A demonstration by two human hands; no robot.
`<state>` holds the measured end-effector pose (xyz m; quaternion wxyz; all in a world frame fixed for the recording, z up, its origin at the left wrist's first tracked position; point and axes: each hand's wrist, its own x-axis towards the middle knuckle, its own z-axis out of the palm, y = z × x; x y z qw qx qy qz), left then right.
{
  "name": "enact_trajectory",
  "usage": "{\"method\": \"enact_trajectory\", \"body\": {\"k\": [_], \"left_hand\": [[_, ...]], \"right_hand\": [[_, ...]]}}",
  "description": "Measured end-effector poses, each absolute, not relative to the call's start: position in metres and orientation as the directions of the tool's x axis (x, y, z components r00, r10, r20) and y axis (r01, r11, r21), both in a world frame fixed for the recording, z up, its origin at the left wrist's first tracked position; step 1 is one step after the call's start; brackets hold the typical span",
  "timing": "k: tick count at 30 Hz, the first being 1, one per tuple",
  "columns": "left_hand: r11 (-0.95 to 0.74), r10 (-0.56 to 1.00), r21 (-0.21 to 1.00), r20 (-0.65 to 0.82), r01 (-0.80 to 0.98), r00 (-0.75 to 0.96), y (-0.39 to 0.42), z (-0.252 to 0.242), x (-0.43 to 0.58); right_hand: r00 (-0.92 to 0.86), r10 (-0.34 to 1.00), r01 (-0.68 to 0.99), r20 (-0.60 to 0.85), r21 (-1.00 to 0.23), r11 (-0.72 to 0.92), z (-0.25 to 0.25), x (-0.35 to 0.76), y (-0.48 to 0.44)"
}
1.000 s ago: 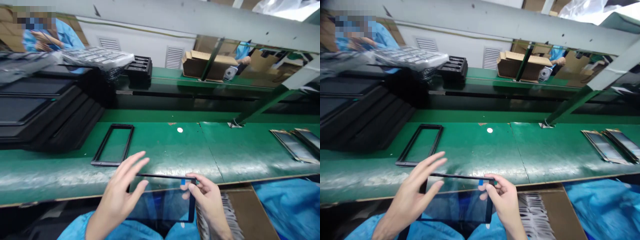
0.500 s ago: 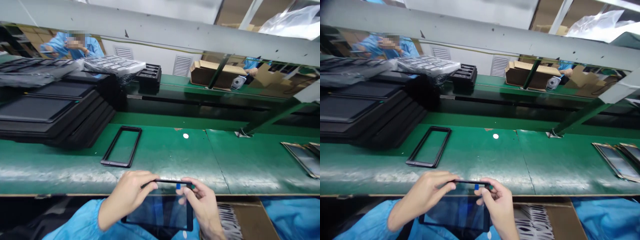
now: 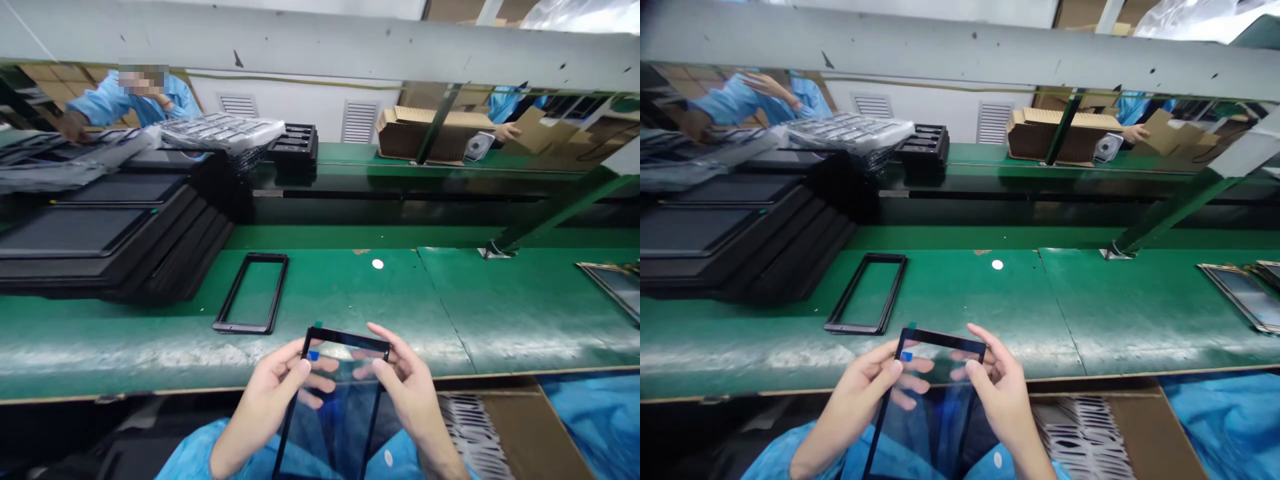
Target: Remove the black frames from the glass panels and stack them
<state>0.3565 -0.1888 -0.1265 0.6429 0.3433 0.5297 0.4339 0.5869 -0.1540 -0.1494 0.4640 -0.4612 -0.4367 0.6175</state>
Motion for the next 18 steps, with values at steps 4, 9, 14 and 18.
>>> {"method": "enact_trajectory", "body": {"k": [4, 9, 14, 18], "left_hand": [[0.400, 0.914, 0.885, -0.404, -0.237, 0.035, -0.189, -0.127, 0.359], [0.382, 0.918, 0.884, -0.395, -0.270, 0.006, -0.191, -0.131, 0.358], [0.380, 0.919, 0.884, -0.394, -0.271, 0.003, -0.192, -0.127, 0.360], [0.307, 0.951, 0.923, -0.304, -0.230, 0.051, -0.192, -0.127, 0.362]], "right_hand": [[-0.108, 0.979, -0.183, -0.175, -0.964, -0.192, -0.146, 0.579, -0.160], [-0.086, 0.984, -0.202, -0.155, -0.965, -0.170, -0.134, 0.577, -0.162], [-0.053, 0.987, -0.199, -0.149, -0.967, -0.157, -0.131, 0.580, -0.161], [-0.054, 0.984, -0.176, -0.169, -0.969, -0.176, -0.136, 0.580, -0.163]]}}
